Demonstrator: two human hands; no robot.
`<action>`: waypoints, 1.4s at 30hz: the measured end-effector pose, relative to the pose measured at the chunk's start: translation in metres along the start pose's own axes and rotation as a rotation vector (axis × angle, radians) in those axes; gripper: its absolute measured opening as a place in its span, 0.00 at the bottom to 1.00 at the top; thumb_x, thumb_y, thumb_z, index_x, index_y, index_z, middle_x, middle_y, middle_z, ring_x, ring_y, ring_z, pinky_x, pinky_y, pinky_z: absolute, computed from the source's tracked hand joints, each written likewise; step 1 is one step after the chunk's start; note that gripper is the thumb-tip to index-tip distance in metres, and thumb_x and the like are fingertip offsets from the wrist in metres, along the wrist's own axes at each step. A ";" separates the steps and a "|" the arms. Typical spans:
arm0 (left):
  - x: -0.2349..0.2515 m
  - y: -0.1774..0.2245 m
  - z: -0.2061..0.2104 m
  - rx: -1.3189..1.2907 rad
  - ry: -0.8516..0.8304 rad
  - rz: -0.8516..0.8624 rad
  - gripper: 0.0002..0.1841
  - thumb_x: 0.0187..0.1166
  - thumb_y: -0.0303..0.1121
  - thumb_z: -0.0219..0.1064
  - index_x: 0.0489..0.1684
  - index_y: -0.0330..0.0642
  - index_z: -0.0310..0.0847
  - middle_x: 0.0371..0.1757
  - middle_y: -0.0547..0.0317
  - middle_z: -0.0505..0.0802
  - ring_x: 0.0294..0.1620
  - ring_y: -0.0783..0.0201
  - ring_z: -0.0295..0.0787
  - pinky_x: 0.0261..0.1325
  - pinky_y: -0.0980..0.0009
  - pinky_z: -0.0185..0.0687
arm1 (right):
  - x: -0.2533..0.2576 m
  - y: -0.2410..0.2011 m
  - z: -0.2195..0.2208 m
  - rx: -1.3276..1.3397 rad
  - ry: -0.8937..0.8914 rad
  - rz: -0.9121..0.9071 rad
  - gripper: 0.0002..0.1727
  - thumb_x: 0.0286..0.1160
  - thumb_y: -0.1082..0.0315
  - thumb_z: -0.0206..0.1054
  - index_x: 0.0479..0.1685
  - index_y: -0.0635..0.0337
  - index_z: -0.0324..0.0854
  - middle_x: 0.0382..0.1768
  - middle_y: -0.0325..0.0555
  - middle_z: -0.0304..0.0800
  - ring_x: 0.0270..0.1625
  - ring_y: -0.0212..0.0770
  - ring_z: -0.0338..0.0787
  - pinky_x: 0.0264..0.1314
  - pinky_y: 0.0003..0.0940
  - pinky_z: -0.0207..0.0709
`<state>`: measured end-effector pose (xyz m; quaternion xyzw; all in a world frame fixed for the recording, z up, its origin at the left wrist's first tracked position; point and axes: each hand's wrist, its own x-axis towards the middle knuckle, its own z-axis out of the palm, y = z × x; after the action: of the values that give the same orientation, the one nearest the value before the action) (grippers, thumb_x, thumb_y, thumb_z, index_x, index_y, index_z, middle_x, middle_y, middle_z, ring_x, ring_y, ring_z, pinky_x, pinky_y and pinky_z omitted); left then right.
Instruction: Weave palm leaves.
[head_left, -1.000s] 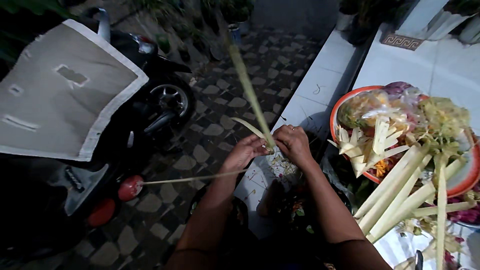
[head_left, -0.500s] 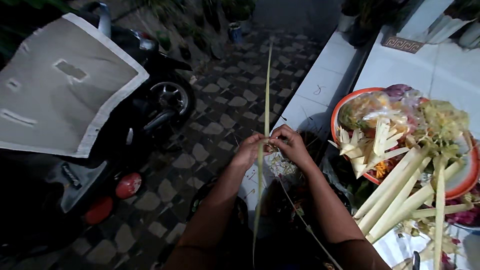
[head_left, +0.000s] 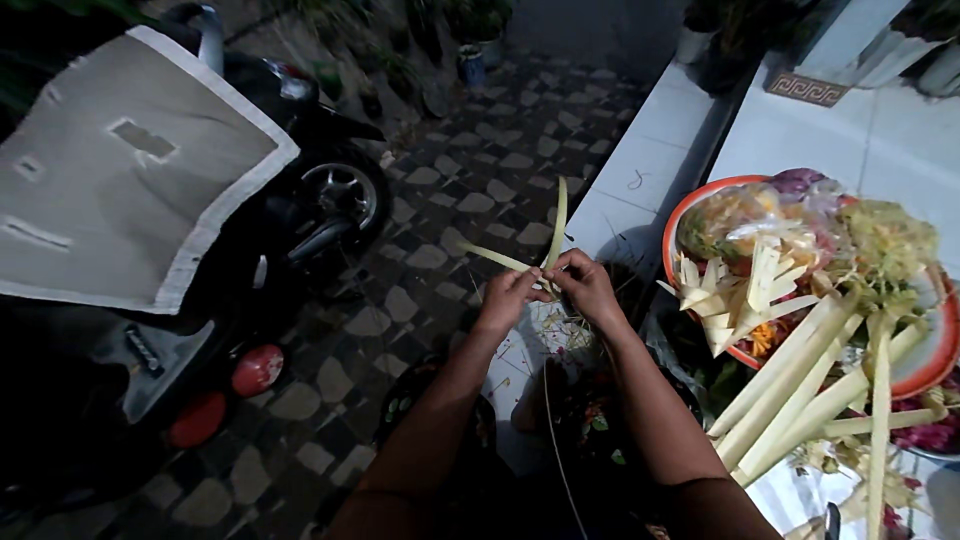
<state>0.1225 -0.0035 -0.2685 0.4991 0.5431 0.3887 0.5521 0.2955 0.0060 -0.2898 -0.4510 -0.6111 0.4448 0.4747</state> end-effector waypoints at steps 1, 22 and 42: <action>0.000 0.002 0.000 -0.070 -0.009 -0.022 0.17 0.93 0.38 0.54 0.55 0.32 0.82 0.43 0.54 0.94 0.37 0.65 0.92 0.49 0.66 0.90 | 0.001 0.002 0.000 -0.032 0.018 -0.078 0.03 0.76 0.70 0.73 0.42 0.60 0.88 0.45 0.43 0.87 0.37 0.33 0.84 0.41 0.30 0.82; 0.003 0.002 -0.020 -0.287 -0.235 -0.092 0.06 0.88 0.29 0.59 0.50 0.39 0.80 0.43 0.61 0.91 0.35 0.72 0.87 0.46 0.73 0.87 | -0.001 -0.003 -0.008 -0.539 -0.033 -0.540 0.04 0.75 0.67 0.72 0.40 0.51 0.94 0.49 0.40 0.94 0.53 0.41 0.90 0.60 0.50 0.77; 0.006 -0.011 -0.001 -0.036 -0.031 0.214 0.11 0.88 0.30 0.59 0.52 0.31 0.85 0.44 0.54 0.93 0.42 0.66 0.91 0.55 0.65 0.88 | -0.001 -0.002 0.002 0.060 -0.006 0.119 0.10 0.77 0.69 0.74 0.51 0.60 0.82 0.36 0.45 0.86 0.26 0.35 0.80 0.31 0.31 0.79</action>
<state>0.1211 -0.0003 -0.2808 0.5503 0.4710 0.4472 0.5248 0.2936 0.0046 -0.2886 -0.4704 -0.5712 0.4918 0.4589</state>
